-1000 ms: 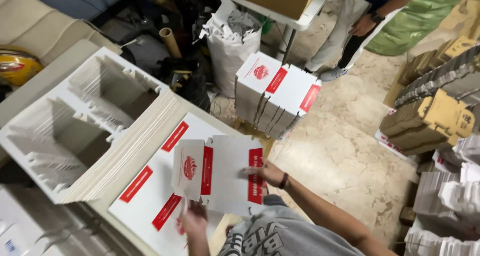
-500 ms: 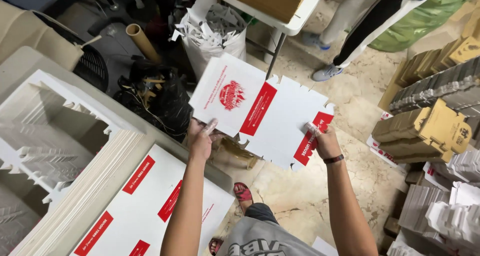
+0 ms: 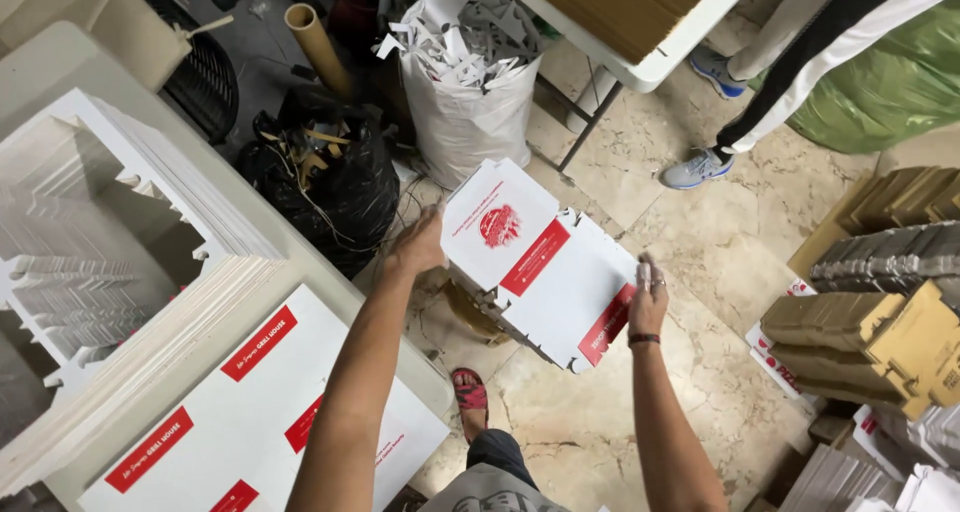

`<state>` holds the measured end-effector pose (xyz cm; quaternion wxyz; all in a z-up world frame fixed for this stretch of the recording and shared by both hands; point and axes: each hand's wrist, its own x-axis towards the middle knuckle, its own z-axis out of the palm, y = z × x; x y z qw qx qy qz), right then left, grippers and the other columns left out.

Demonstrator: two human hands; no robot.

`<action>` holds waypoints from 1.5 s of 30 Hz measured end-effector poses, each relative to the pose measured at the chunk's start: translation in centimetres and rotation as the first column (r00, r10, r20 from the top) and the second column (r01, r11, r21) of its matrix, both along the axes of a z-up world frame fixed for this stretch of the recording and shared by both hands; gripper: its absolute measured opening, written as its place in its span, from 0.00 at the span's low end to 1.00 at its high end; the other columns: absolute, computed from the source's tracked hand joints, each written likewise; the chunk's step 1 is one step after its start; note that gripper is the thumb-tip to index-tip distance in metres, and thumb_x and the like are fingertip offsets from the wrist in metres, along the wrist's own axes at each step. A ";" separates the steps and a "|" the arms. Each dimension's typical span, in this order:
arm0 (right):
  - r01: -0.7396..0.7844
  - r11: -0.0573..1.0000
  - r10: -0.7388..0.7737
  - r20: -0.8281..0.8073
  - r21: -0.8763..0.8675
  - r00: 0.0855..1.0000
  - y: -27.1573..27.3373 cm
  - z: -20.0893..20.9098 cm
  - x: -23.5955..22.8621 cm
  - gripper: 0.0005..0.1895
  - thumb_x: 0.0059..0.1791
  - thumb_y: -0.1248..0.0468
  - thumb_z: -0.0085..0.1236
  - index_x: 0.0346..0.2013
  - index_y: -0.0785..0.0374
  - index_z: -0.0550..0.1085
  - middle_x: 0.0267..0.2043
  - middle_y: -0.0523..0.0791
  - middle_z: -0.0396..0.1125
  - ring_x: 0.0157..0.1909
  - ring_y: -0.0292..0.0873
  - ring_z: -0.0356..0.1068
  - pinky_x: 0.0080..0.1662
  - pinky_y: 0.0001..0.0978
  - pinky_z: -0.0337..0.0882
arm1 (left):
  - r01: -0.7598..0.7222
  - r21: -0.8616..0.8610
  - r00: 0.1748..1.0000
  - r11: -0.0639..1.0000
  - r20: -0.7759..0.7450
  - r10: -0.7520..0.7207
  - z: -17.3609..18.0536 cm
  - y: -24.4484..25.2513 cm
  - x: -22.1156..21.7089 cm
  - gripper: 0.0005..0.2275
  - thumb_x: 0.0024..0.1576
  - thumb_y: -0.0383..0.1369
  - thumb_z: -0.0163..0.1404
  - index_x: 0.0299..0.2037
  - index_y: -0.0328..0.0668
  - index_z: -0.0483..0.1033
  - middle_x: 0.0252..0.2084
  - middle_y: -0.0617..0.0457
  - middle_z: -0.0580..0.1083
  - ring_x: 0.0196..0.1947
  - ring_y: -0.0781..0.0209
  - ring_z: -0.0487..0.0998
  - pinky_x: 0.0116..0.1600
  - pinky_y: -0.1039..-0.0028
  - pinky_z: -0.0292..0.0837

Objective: The person repeatedly picks up flat-packed cardboard boxes, folds them into shape, and places them into a white plastic crate. The process is repeated multiple times with identical boxes.

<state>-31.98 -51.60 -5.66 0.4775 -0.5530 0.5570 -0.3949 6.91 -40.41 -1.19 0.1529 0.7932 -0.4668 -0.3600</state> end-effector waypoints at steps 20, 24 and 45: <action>0.065 0.805 -0.108 -0.037 -0.590 0.993 8.2 5.2 5.0 0.16 0.61 0.64 0.52 0.62 0.70 0.70 0.57 0.56 0.58 0.61 0.53 0.62 0.56 0.47 0.71 | -0.339 -0.376 0.854 0.863 0.261 0.449 -4.2 19.3 -4.7 0.41 0.58 0.41 0.56 0.77 0.47 0.41 0.79 0.46 0.47 0.78 0.37 0.48 0.71 0.38 0.49; -0.369 0.848 0.287 -0.257 -0.380 0.923 20.7 -2.3 7.9 0.08 0.60 0.67 0.57 0.54 0.62 0.78 0.48 0.54 0.70 0.54 0.55 0.69 0.60 0.45 0.67 | -0.568 -0.235 0.779 0.788 0.156 0.608 -5.3 43.4 -8.0 0.37 0.58 0.32 0.56 0.77 0.44 0.49 0.77 0.35 0.50 0.75 0.28 0.47 0.70 0.29 0.45; -0.457 0.868 0.346 -0.898 0.196 0.272 33.3 -6.7 16.6 0.19 0.38 0.47 0.62 0.36 0.54 0.82 0.35 0.52 0.75 0.47 0.61 0.75 0.49 0.56 0.76 | -0.948 0.203 0.217 0.245 -0.150 0.965 -4.0 70.1 -12.8 0.33 0.54 0.48 0.59 0.69 0.47 0.66 0.63 0.41 0.71 0.63 0.39 0.71 0.68 0.49 0.68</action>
